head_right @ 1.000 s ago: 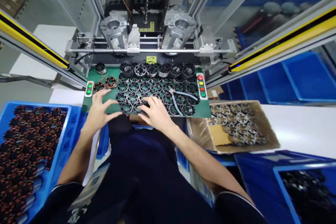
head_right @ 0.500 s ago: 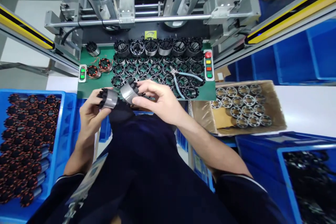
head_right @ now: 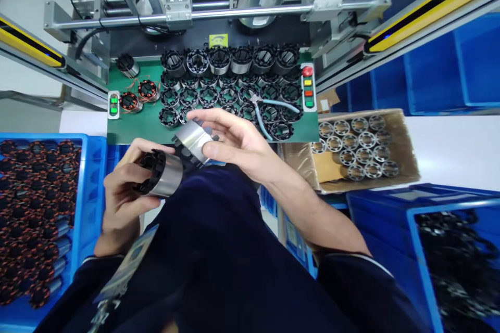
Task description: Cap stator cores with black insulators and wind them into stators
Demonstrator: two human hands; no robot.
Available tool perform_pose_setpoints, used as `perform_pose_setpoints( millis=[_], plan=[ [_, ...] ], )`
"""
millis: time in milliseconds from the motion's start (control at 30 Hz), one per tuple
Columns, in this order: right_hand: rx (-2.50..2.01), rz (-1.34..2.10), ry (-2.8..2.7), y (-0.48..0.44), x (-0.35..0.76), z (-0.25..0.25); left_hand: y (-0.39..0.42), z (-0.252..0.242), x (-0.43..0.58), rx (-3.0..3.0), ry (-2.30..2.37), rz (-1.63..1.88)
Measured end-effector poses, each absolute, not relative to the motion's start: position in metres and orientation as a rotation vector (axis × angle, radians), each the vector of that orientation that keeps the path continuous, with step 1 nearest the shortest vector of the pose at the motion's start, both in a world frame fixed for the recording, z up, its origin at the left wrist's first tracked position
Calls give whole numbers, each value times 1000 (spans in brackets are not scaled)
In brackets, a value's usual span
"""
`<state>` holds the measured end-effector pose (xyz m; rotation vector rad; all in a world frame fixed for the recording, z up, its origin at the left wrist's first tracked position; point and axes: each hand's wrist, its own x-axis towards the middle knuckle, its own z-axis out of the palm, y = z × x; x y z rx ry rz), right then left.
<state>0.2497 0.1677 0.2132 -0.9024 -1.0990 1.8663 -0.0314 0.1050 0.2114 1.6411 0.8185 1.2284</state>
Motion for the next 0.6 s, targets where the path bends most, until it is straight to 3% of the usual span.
perform_pose_setpoints(
  millis=[600],
  plan=[
    [-775, 2050, -1035, 176, 250, 209, 113, 203, -10, 1268, 771, 1218]
  ],
)
